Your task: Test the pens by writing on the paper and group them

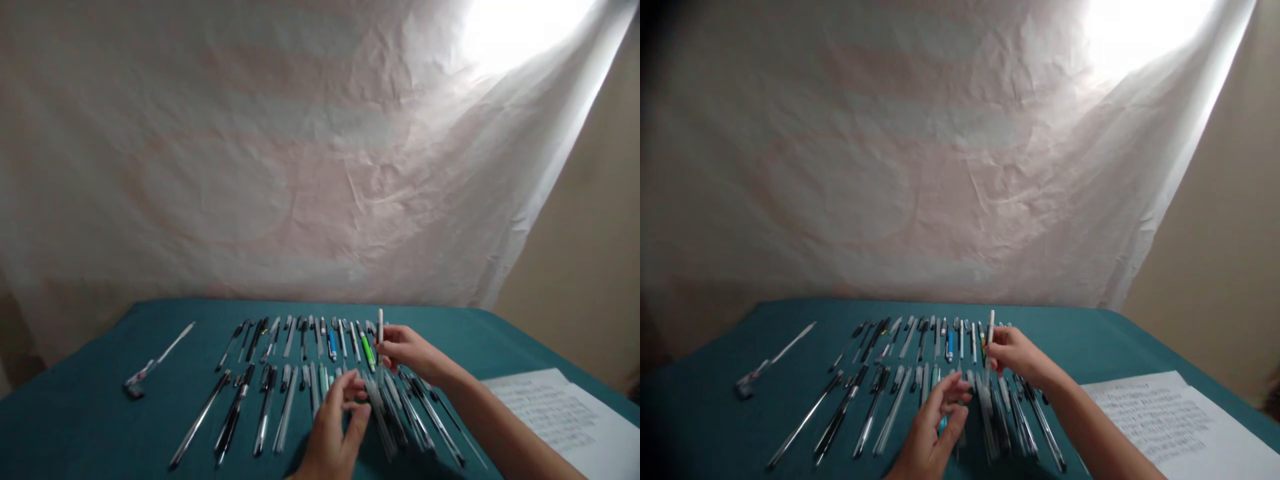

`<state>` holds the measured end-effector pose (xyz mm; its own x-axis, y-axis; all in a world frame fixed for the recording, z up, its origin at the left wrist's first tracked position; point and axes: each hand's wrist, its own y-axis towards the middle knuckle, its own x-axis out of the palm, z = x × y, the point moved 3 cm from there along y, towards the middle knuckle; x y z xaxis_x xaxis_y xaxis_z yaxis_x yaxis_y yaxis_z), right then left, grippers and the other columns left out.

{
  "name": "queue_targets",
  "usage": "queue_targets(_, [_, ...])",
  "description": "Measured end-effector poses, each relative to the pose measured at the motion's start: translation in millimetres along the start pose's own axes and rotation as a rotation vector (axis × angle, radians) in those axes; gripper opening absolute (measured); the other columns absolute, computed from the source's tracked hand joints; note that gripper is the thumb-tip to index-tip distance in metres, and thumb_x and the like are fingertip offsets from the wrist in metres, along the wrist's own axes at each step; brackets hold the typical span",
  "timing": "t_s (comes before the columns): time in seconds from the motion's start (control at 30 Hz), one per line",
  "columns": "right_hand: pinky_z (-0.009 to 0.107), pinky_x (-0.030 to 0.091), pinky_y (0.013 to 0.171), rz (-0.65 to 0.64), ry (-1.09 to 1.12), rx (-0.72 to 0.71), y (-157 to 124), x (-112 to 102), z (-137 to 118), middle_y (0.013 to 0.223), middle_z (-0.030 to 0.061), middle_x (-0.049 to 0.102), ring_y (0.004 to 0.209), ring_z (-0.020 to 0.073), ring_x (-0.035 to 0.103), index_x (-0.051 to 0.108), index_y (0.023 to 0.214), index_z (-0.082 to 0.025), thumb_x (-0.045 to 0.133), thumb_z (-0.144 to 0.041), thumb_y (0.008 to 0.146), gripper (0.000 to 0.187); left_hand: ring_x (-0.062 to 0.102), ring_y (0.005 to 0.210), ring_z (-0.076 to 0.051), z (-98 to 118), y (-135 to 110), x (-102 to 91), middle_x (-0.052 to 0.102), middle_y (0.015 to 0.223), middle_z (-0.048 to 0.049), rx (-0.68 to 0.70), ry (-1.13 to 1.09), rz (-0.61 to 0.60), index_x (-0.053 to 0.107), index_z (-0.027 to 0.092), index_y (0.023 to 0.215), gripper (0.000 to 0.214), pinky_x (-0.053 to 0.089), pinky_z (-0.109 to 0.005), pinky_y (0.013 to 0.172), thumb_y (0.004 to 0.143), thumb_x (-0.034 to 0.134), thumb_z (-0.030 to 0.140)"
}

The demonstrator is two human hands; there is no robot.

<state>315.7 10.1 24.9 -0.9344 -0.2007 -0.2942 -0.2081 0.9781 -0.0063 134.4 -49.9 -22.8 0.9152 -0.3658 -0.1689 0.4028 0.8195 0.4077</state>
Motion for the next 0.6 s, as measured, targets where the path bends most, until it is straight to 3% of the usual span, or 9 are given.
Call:
queue_targets(0.13, [0.019, 0.041, 0.041, -0.127, 0.157, -0.069, -16.8, 46.5, -14.5, 0.054, -0.0041, 0.053, 0.045, 0.0087, 0.049, 0.053, 0.073, -0.015, 0.056, -0.023, 0.069, 0.010, 0.055, 0.105, -0.024, -6.0, 1.6, 1.0, 0.057, 0.115, -0.0133, -0.083, -0.175, 0.055, 0.038, 0.017, 0.126, 0.044, 0.041, -0.036, 0.091, 0.088, 0.049, 0.037])
queue_targets(0.23, [0.018, 0.040, 0.041, -0.145, 0.150, -0.082, -20.4, 62.2, -12.5, 0.058, -0.0032, 0.056, 0.045, 0.0078, 0.049, 0.053, 0.073, -0.015, 0.052, -0.017, 0.070, 0.003, 0.058, 0.098, -0.023, -11.4, 3.3, 1.9, 0.059, 0.111, -0.0125, -0.123, -0.260, 0.054, 0.039, 0.018, 0.124, 0.043, 0.045, -0.034, 0.085, 0.087, 0.050, 0.038])
queue_targets(0.43, [0.016, 0.036, 0.041, -0.091, 0.115, -0.101, -20.8, 60.9, -8.4, 0.059, -0.0031, 0.055, 0.047, 0.0071, 0.049, 0.054, 0.073, -0.014, 0.055, -0.019, 0.073, 0.005, 0.059, 0.088, -0.021, -16.7, 4.2, 2.3, 0.060, 0.099, -0.0107, -0.158, -0.261, 0.024, 0.039, 0.017, 0.123, 0.041, 0.048, -0.030, 0.071, 0.088, 0.049, 0.035])
queue_targets(0.6, [0.017, 0.034, 0.039, 0.064, 0.137, -0.139, -22.0, 35.4, -21.8, 0.050, -0.0062, 0.048, 0.041, 0.0062, 0.042, 0.052, 0.072, -0.016, 0.060, -0.035, 0.076, 0.021, 0.057, 0.072, -0.018, -13.9, 4.5, 0.7, 0.058, 0.083, -0.0058, -0.126, -0.073, -0.002, 0.052, 0.015, 0.115, 0.034, 0.048, -0.027, 0.065, 0.086, 0.051, 0.032])
